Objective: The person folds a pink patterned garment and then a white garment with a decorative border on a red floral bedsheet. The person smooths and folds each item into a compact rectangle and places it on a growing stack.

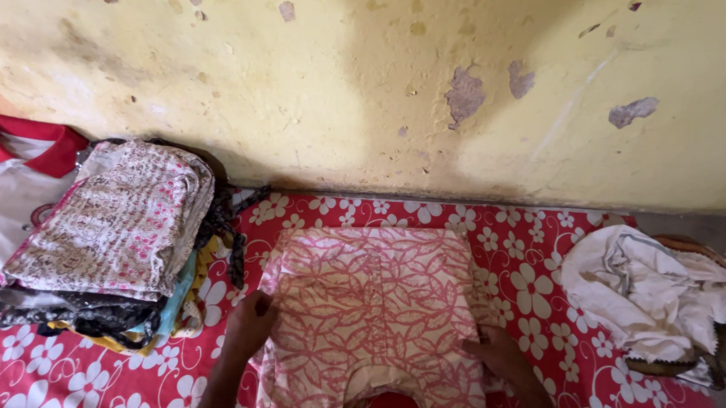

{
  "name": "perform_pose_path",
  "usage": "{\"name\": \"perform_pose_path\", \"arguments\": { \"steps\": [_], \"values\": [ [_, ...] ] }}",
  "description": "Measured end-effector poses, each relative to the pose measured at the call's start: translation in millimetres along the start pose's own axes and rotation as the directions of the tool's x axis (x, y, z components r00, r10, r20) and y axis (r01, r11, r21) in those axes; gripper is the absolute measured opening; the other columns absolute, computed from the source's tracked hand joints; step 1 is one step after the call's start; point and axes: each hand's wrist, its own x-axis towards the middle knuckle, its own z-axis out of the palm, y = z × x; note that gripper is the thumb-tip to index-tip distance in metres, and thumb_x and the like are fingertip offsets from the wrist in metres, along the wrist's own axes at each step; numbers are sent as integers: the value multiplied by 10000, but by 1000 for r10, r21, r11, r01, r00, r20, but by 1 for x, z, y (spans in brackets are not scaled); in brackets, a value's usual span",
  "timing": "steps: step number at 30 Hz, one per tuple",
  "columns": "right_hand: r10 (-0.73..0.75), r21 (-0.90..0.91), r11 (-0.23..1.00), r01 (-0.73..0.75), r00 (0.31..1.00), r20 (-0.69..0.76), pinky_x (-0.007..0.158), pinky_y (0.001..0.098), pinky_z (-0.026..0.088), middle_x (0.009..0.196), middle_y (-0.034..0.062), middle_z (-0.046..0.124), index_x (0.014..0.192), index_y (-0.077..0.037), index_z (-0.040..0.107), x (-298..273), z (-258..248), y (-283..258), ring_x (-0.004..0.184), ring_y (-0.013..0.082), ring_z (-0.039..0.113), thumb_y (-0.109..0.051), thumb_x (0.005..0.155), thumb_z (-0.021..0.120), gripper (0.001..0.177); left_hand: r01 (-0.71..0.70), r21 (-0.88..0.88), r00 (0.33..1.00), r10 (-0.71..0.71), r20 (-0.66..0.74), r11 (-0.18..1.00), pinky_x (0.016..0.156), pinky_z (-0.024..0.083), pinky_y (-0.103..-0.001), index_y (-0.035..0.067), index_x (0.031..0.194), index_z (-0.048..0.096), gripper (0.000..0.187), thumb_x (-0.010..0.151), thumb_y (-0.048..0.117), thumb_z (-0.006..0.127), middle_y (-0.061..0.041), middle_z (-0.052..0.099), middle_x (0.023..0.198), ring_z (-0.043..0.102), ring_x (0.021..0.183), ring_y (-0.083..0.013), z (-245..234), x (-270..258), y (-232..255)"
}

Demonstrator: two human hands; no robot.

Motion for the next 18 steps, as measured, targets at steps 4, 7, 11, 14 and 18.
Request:
{"name": "perform_pose_path", "arguments": {
  "steps": [4,7,11,14,18],
  "values": [
    [-20,-117,993,10,996,-87,751,358,579,939,139,830,1116,3,780,-11,4,-8,784,223,757,-290,856,785,392,-17,-9,957,13,-291,1000,754,566,-467,56,1023,720,268,849,258,695,-155,744,924,724,867,-330,-21,-23,15],
    [-118,-212,975,68,966,-229,787,377,587,1015,127,801,1211,-24,700,-24,17,-23,845,232,761,-290,842,786,462,-59,107,935,92,-342,993,736,559,-493,36,1044,701,348,789,270,744,-186,721,961,710,878,-361,-38,-44,27],
    [-581,-454,790,413,741,-337,753,382,621,1099,120,716,1325,-59,548,-39,64,-57,878,238,729,-217,824,768,569,199,140,978,-187,-93,970,773,559,-501,62,1027,723,372,842,384,747,-176,756,924,733,873,-370,-45,-56,41],
    [-829,-558,547,624,498,-255,725,371,618,1137,142,680,1334,-61,543,-42,116,-91,907,253,691,-123,834,746,543,206,46,976,-202,-74,977,786,562,-495,72,982,746,281,885,333,706,-168,757,897,737,874,-370,-34,-55,39],
    [-560,58,809,585,738,378,625,380,542,863,78,624,1576,-148,461,-49,205,-135,711,190,571,-170,948,613,647,82,-99,985,-95,-144,992,763,584,-461,27,975,699,251,838,236,725,-178,765,920,760,862,-360,-12,-47,19]
  ]
}}
